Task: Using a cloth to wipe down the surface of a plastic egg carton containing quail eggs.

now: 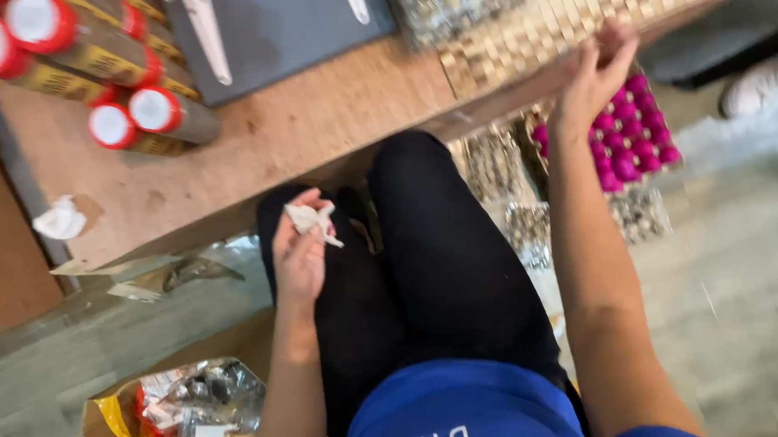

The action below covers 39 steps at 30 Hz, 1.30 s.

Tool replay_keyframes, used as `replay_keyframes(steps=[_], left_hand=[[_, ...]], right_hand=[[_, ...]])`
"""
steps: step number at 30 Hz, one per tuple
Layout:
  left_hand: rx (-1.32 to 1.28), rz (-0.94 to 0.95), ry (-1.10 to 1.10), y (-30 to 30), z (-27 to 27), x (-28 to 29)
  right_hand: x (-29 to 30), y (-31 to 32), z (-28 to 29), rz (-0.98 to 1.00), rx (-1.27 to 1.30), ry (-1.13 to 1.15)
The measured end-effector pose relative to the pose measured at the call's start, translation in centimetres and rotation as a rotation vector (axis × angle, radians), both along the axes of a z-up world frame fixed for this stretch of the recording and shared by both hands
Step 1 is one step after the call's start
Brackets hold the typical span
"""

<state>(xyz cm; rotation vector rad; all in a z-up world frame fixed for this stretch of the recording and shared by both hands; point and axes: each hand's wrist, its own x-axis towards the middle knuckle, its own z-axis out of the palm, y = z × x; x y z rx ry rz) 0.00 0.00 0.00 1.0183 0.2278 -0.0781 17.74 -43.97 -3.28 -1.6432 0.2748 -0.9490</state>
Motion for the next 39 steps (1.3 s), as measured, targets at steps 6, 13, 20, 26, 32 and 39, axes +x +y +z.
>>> replay_keyframes(steps=[6,13,20,26,32,39], left_hand=[[0.129,-0.020,0.033,-0.7,-1.0,0.4],[0.545,-0.112,0.100,-6.6,-1.0,1.3],[0.920,-0.171,-0.328,-14.6,-0.9,2.4],[1.150,-0.107,-0.534,-15.4,-1.7,2.6],[1.221,-0.081,-0.524,-14.0,-4.2,1.5],[1.138,-0.131,-0.580,-16.1,-1.3,3.9]], right_hand=[[-16.4,-3.2,-21.5,0.430,-0.019,0.677],[-35.7,-3.1,-38.6,0.789,-0.528,1.653],[-35.8,-0.8,-39.7,0.713,-0.266,1.698],[-26.4,0.7,-35.8,0.554,0.160,1.523],[-20.3,2.3,-37.0,0.226,0.615,1.383],[-19.1,1.5,-40.5,-0.102,0.986,1.299]])
